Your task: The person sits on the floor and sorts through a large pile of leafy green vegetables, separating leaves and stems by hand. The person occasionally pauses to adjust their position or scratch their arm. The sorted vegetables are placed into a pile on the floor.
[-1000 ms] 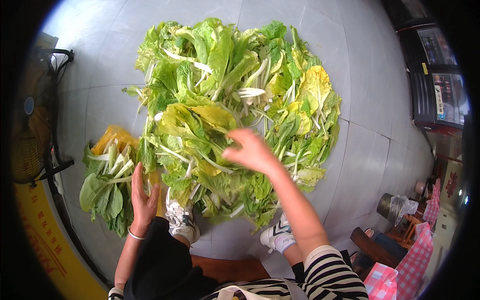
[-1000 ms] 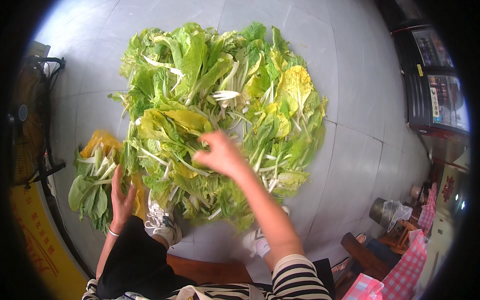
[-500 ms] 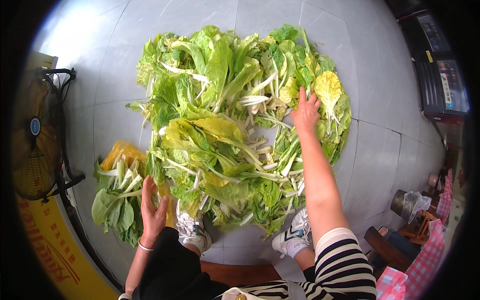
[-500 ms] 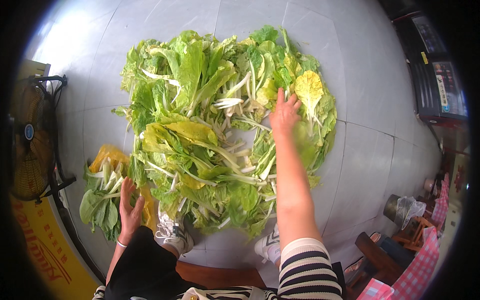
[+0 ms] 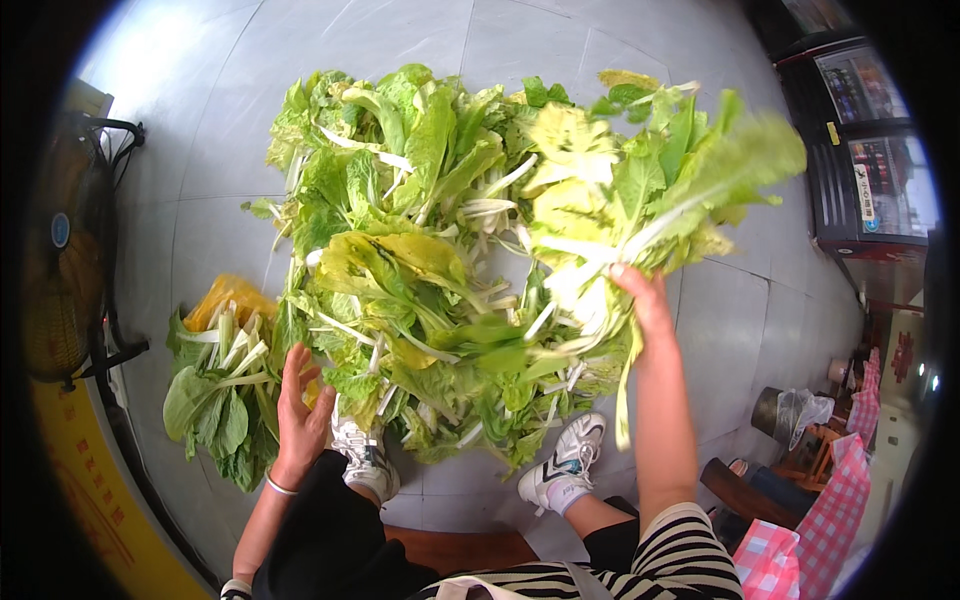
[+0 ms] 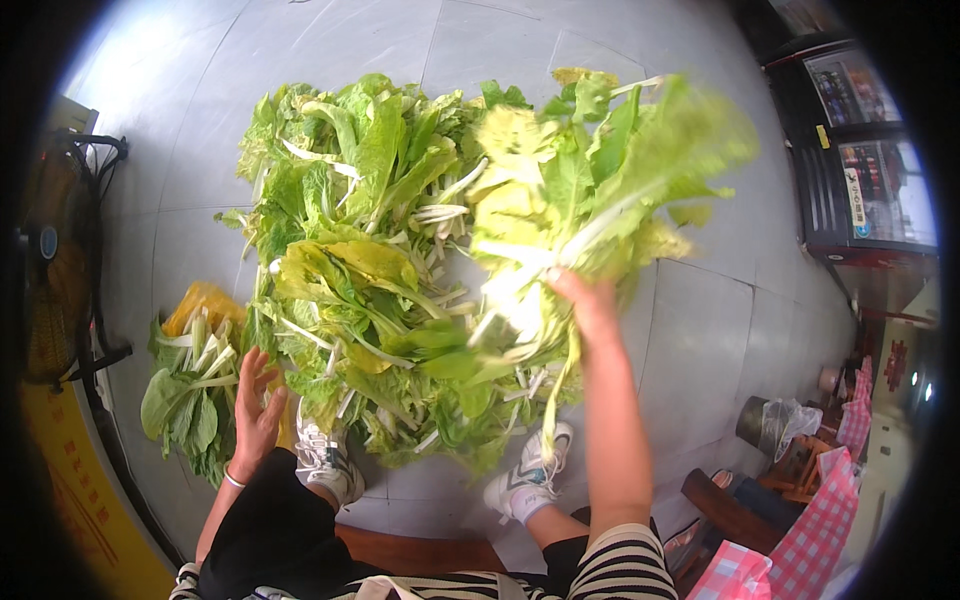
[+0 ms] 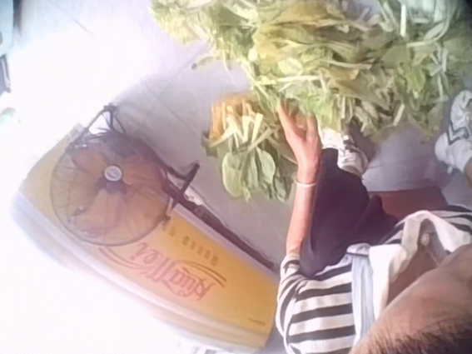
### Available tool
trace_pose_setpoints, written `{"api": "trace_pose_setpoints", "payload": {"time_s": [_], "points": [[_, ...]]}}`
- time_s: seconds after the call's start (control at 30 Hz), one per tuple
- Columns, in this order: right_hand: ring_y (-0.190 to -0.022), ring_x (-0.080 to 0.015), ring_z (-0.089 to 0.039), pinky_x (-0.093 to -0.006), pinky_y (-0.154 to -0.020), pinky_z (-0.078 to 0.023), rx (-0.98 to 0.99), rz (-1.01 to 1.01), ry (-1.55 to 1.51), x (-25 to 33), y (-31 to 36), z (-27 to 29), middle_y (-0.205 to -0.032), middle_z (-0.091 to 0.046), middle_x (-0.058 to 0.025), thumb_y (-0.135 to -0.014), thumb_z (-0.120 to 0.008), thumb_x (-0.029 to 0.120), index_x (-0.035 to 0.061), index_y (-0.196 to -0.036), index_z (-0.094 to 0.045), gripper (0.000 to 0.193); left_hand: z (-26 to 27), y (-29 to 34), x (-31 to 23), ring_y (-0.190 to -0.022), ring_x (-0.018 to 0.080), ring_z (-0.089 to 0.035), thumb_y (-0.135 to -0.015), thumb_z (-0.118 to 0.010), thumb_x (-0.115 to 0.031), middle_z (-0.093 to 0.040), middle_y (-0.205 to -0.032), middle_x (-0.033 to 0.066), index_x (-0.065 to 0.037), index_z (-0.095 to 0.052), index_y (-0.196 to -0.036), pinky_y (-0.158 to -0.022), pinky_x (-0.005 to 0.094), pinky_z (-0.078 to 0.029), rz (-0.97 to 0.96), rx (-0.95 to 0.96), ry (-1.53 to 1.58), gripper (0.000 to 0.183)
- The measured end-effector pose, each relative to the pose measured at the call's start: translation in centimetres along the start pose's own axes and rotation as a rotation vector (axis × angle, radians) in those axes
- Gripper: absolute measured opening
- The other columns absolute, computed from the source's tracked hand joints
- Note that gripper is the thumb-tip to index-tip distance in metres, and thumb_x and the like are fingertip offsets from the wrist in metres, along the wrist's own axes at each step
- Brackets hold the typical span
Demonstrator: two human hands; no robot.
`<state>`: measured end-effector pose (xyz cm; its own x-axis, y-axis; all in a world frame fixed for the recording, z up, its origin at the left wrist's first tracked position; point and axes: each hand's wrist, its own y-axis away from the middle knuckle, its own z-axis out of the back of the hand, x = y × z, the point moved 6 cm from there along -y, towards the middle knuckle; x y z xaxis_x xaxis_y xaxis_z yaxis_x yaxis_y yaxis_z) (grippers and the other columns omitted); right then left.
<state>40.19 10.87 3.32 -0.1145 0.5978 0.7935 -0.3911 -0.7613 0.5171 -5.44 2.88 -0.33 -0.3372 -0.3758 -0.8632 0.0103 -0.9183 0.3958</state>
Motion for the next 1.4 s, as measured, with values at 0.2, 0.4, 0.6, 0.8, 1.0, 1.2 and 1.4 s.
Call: {"api": "trace_pose_setpoints", "payload": {"time_s": [0.2,0.4,0.6,0.8,1.0,1.2,1.4], "points": [[-0.11,-0.031,-0.058,-0.0377,-0.101,-0.044,0.355,0.435,0.99,-0.3,7.3,-7.8,-0.122,-0.058,-0.0196,-0.077,-0.075,0.033,0.0009,-0.125,-0.056,0.061,-1.0,0.1,-0.1,-0.116,0.0257,-0.05,-0.084,-0.058,-0.001,-0.043,-0.137,0.0182,-0.003,-0.028,-0.144,-0.093,0.036,-0.045,0.003,0.055,0.005,0.067],[-0.113,-0.0256,-0.055,-0.0432,-0.098,-0.044,-0.215,0.18,0.439,-3.7,-1.8,0.1,-0.123,-0.057,-0.0127,-0.079,-0.068,0.019,0.0072,-0.127,-0.052,0.053,-0.6,0.5,0.5,-0.115,0.0258,-0.051,-0.085,-0.058,-0.002,-0.044,-0.136,0.0179,-0.002,-0.03,-0.143,-0.092,0.0358,-0.045,0.032,0.079,-0.013,0.065],[-0.109,-0.0281,-0.058,-0.0384,-0.092,-0.046,-0.097,0.234,0.507,-5.3,-11.2,-1.4,-0.12,-0.058,-0.0167,-0.078,-0.071,0.031,0.0002,-0.13,-0.048,0.064,-0.9,0.8,0.4,-0.113,0.0239,-0.052,-0.087,-0.06,-0.008,-0.047,-0.132,0.0168,-0.002,-0.03,-0.143,-0.095,0.0358,-0.043,0.049,0.104,-0.034,0.064],[-0.087,-0.0204,-0.063,-0.0338,-0.076,-0.05,-0.045,0.022,0.51,-6.4,-14.7,-8.8,-0.101,-0.067,-0.0098,-0.085,-0.064,0.027,0.0081,-0.115,-0.06,0.036,-1.6,0.3,-1.2,-0.107,0.0209,-0.057,-0.086,-0.059,-0.002,-0.056,-0.121,0.0145,0.002,-0.042,-0.133,-0.092,0.033,-0.045,0.015,0.147,-0.029,0.05],[-0.06,-0.0157,-0.052,-0.0277,-0.057,-0.048,0.165,0.85,0.741,-5.7,0.3,-19.1,-0.074,-0.059,-0.0075,-0.087,-0.051,0.002,0.0008,-0.106,-0.059,0.021,-1.7,0.4,-1.8,-0.103,0.0205,-0.059,-0.087,-0.059,-0.003,-0.06,-0.114,0.0135,0.002,-0.045,-0.13,-0.09,0.0322,-0.047,0.0,0.163,-0.065,0.046],[-0.07,-0.0138,-0.061,-0.0244,-0.058,-0.052,0.051,0.314,0.434,-4.6,-6.2,-10.7,-0.108,-0.061,-0.0098,-0.085,-0.057,0.005,0.0048,-0.103,-0.06,0.018,-1.4,0.5,-1.1,-0.1,0.0201,-0.061,-0.087,-0.059,-0.002,-0.061,-0.112,0.0141,0.001,-0.045,-0.13,-0.088,0.0322,-0.048,-0.003,0.153,-0.03,0.046],[-0.135,-0.0373,-0.033,-0.0472,-0.106,-0.037,-0.342,0.073,1.337,-3.8,-15.7,1.8,-0.154,-0.011,-0.0174,-0.069,-0.079,0.038,0.0261,-0.15,-0.009,0.108,-0.2,0.8,-0.1,-0.1,0.0197,-0.063,-0.087,-0.059,-0.001,-0.062,-0.11,0.0145,0.002,-0.045,-0.128,-0.086,0.0309,-0.05,0.035,0.147,-0.099,0.043]]}}
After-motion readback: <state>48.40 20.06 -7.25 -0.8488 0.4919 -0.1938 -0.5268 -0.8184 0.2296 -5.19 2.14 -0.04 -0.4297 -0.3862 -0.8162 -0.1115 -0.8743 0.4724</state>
